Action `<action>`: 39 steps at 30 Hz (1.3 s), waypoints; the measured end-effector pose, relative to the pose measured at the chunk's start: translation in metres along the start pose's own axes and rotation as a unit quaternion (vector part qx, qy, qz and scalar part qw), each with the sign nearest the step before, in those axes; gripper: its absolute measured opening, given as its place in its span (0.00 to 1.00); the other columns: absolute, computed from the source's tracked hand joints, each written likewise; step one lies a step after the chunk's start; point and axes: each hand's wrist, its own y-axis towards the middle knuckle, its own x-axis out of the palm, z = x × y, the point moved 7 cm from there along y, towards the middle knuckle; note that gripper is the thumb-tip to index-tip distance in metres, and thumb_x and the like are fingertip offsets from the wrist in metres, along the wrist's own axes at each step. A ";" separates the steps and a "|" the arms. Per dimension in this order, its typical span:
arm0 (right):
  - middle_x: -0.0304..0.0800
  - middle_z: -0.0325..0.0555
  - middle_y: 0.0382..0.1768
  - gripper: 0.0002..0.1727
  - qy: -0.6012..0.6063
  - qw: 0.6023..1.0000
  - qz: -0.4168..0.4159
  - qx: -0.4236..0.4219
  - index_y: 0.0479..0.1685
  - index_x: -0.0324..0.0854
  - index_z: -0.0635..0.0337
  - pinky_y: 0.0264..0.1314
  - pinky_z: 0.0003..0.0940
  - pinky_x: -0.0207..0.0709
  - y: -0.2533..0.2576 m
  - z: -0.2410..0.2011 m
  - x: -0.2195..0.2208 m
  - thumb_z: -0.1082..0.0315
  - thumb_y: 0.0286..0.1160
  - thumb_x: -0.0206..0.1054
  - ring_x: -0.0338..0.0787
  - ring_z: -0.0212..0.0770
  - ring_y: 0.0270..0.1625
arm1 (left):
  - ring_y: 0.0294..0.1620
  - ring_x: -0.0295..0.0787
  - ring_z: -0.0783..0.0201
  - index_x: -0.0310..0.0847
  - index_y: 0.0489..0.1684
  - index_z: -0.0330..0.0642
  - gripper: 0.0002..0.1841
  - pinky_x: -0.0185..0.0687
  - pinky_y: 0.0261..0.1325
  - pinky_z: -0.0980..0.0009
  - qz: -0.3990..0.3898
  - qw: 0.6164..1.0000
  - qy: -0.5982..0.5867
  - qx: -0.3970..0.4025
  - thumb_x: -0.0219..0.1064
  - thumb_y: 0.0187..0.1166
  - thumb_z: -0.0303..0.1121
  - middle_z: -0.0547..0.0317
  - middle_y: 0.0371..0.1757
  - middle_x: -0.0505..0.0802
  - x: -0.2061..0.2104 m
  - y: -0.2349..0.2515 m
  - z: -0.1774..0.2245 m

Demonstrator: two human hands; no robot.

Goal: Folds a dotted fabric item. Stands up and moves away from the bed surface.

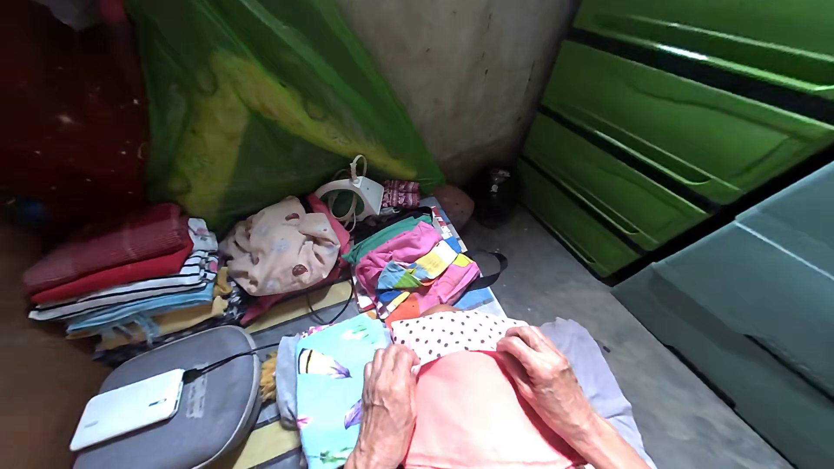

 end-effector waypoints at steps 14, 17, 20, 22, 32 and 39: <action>0.57 0.62 0.90 0.30 0.095 0.919 -0.346 0.165 0.88 0.65 0.61 0.85 0.72 0.52 0.016 -0.030 0.047 0.60 0.88 0.51 0.56 0.66 0.91 | 0.79 0.76 0.34 0.80 0.74 0.32 0.29 0.70 0.76 0.34 -0.149 0.987 -0.064 -0.011 0.54 0.86 0.47 0.35 0.77 0.82 0.027 0.014 0.040; 0.51 0.62 0.92 0.34 0.076 0.900 -0.390 0.177 0.91 0.58 0.61 0.88 0.73 0.42 -0.001 -0.038 0.038 0.54 0.90 0.45 0.50 0.66 0.93 | 0.84 0.69 0.32 0.74 0.79 0.30 0.35 0.57 0.84 0.34 -0.257 0.961 -0.088 -0.040 0.50 0.88 0.53 0.34 0.81 0.77 0.020 0.002 0.064; 0.52 0.63 0.92 0.34 0.068 0.892 -0.413 0.169 0.90 0.59 0.66 0.88 0.73 0.39 -0.005 -0.044 0.034 0.54 0.89 0.45 0.48 0.68 0.93 | 0.67 0.90 0.42 0.87 0.64 0.29 0.27 0.78 0.70 0.42 -0.184 0.976 -0.115 -0.018 0.54 0.87 0.45 0.40 0.64 0.92 -0.005 0.024 0.083; 0.52 0.65 0.91 0.35 0.046 0.882 -0.440 0.159 0.89 0.58 0.68 0.89 0.73 0.35 -0.008 -0.044 0.036 0.55 0.89 0.47 0.45 0.68 0.94 | 0.71 0.87 0.42 0.86 0.66 0.30 0.29 0.75 0.73 0.40 -0.152 0.978 -0.139 -0.016 0.51 0.88 0.48 0.40 0.68 0.90 0.005 0.034 0.078; 0.49 0.52 0.94 0.35 0.061 0.907 -0.365 0.199 0.93 0.58 0.48 0.85 0.80 0.36 -0.005 -0.035 0.041 0.46 0.90 0.37 0.45 0.65 0.95 | 0.93 0.45 0.32 0.66 0.89 0.45 0.31 0.41 0.87 0.30 -0.216 0.934 -0.152 -0.241 0.40 0.91 0.49 0.35 0.91 0.61 0.062 0.015 -0.008; 0.55 0.58 0.91 0.35 0.092 0.901 -0.320 0.277 0.93 0.57 0.55 0.85 0.77 0.44 0.000 0.014 0.062 0.49 0.90 0.35 0.53 0.66 0.92 | 0.92 0.55 0.42 0.48 0.92 0.29 0.32 0.48 0.93 0.51 -0.186 0.892 -0.295 -0.287 0.42 0.93 0.40 0.31 0.90 0.60 0.066 0.004 -0.021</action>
